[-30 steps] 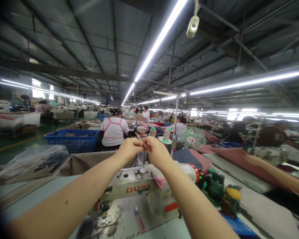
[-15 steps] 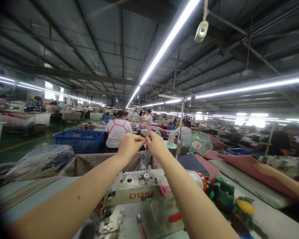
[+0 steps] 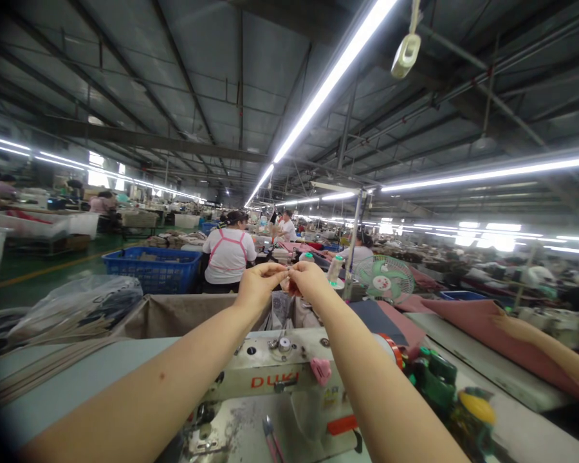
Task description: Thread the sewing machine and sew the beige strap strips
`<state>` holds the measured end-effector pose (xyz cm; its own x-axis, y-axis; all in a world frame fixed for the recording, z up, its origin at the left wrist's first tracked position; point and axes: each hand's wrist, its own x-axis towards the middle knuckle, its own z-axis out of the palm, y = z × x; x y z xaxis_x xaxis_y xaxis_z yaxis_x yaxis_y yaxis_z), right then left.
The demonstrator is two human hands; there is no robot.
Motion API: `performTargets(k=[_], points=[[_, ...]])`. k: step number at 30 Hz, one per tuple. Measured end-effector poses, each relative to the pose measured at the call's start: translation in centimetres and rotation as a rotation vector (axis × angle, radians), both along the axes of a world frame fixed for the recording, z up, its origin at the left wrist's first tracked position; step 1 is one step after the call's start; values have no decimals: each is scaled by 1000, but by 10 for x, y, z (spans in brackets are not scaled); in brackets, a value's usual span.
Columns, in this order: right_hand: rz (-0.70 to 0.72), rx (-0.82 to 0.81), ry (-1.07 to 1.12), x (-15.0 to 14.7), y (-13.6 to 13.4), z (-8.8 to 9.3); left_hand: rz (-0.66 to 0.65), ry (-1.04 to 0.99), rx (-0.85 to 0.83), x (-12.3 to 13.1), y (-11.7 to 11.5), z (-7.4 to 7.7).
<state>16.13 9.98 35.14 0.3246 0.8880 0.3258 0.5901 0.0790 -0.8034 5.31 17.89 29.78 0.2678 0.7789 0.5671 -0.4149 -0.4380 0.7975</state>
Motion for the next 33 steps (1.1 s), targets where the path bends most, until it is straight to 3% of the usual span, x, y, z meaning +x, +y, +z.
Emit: performTargets(k=[8,16,25,33], points=[[69,69,47,3,1,-7,-168,-170,-98,10,-1,-5],[72,386,-241,3,-8,-8,-258,-269,-309,12,5,-3],[-96,532,-572,-4,-11,-22,-307,-355,-492,19,-6,-2],[-161,546,-644,-8,-9,-29,-335,-413,-566,21,-11,3]])
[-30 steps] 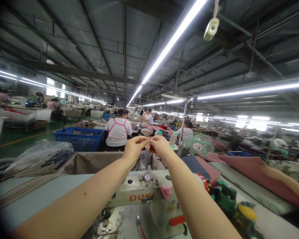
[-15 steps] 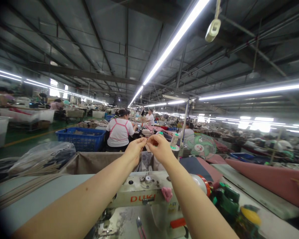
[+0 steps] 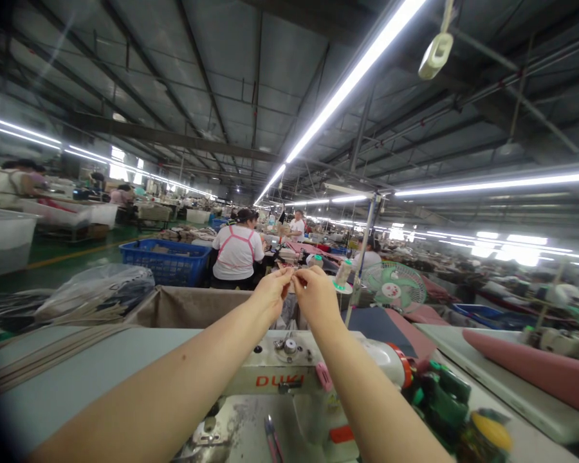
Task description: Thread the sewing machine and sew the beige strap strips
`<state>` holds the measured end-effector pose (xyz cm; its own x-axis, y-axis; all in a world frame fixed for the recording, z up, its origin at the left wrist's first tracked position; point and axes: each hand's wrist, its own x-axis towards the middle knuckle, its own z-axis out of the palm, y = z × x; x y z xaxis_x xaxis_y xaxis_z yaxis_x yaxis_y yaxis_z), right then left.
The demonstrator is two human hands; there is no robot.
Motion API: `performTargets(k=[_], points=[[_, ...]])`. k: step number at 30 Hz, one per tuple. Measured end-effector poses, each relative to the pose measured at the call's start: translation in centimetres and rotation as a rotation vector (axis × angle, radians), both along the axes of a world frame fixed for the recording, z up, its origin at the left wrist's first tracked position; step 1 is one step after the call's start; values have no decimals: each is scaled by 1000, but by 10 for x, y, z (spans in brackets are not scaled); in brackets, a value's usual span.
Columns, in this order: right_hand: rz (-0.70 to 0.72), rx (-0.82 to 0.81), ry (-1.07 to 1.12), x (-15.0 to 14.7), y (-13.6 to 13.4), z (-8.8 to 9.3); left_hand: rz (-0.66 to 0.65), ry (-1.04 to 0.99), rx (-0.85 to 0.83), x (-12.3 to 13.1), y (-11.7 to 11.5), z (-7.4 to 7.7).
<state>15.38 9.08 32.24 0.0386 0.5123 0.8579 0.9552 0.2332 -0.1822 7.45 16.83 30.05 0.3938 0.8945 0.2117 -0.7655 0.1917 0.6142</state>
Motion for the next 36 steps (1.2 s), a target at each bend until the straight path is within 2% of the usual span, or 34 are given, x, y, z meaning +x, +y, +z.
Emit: performTargets(k=[5,10,17,24,30,36], points=[[1,48,33,-1,2,-7,-35,13,-23,2,-1,3],[41,75,53,2,2,-10,-125,77,-16,-2,1,0],[139,103,89,12,-3,-7,-326,136,139,-27,2,-4],[229,13,69,21,-10,-2,-492,139,219,-45,-3,-9],[255,-74,84,27,-14,-2,-531,156,201,-41,-5,-14],[254,-120,146,37,-24,1,-492,220,195,-44,-11,-24]])
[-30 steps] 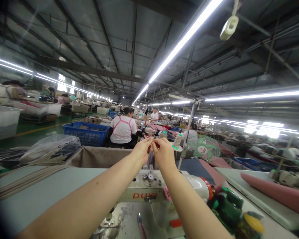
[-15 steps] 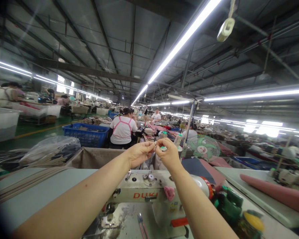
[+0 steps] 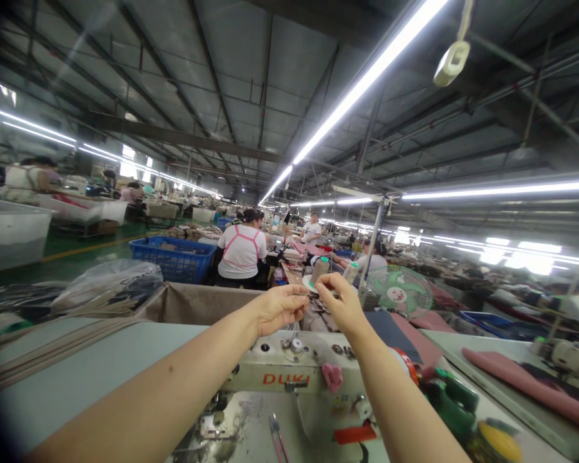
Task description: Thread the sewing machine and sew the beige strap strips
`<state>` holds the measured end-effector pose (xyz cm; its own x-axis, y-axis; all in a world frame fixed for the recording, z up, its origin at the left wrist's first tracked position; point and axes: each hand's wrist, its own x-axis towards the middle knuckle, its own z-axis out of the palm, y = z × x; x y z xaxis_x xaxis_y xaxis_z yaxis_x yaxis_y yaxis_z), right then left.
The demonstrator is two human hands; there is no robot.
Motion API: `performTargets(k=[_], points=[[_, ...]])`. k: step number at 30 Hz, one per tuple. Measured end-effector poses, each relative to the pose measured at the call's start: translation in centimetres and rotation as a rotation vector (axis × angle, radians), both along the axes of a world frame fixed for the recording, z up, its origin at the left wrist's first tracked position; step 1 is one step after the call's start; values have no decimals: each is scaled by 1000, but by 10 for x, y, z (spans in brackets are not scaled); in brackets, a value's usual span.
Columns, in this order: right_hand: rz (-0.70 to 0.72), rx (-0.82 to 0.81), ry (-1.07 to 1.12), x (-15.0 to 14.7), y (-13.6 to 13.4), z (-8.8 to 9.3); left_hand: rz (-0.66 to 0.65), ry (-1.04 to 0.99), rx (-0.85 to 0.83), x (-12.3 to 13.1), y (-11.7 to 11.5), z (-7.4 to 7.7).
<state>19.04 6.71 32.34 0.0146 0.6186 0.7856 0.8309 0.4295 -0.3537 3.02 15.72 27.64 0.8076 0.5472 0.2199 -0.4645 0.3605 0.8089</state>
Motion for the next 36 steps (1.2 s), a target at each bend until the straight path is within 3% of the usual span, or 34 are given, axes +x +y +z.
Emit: performTargets(k=[8,11,14,16,19,22,26,31,36], points=[[7,-30,-7,7,-12,0,43,185,214,-16,-27,-10],[3,24,-29,-1,-20,-3,120,232,343,-25,-38,-8],[-75,90,74,-12,-28,-10,283,262,506,-32,-47,-7],[21,-75,165,-21,-34,-15,413,273,649,-36,-51,-7],[285,-429,228,-33,-44,-19,523,246,760,-40,-54,-6],[298,-501,210,-38,-52,-19,547,241,715,-43,-52,-4],[233,-384,157,-33,-54,-22,519,234,535,-45,-51,-2],[85,-237,-177,-37,-52,-26,445,167,298,-38,-55,-7],[-32,-189,-381,-44,-53,-23,411,117,208,-33,-57,-12]])
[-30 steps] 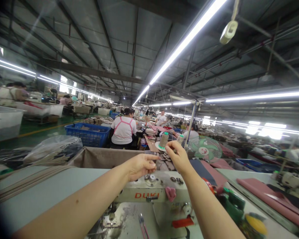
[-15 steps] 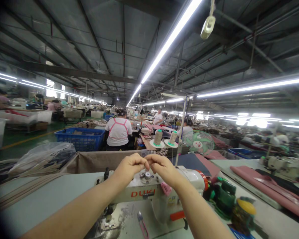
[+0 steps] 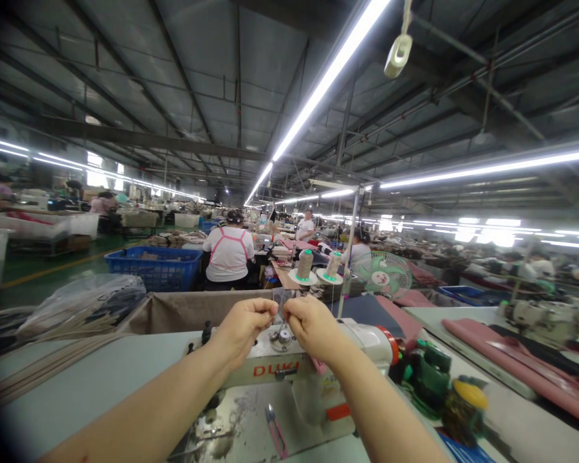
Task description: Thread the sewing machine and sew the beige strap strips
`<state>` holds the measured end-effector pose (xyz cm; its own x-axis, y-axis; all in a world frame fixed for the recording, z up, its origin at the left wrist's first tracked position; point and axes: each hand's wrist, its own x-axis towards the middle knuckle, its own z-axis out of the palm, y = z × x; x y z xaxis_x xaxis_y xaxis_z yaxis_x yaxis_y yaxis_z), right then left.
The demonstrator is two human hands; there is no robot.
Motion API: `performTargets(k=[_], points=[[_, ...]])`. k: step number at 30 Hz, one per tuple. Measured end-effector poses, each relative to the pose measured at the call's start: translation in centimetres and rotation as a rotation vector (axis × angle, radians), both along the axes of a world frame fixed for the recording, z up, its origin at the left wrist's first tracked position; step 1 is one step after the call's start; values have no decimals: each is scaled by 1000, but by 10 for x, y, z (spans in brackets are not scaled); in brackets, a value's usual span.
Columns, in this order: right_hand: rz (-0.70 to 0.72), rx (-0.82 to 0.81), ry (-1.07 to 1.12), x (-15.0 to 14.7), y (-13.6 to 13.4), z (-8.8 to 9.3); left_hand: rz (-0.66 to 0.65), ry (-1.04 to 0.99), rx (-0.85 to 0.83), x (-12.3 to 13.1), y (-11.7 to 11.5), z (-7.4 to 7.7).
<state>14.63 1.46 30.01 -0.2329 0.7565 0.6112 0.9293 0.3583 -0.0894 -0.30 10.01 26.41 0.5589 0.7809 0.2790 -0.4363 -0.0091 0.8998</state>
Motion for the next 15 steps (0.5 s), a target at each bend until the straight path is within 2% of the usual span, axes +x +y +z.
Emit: performTargets(k=[4,7,9,11,15], points=[[-62,2,27,10,6,0,-41,14,6,-2,3,-2],[-174,36,93,25,16,-8,-36,71,30,-4,8,-7],[-278,76,140,35,20,-18,66,129,121,-9,9,-12],[-372,114,176,41,17,-28,199,206,280,-20,7,-18],[-454,213,170,40,-11,-52,343,343,569,-60,-12,-38]])
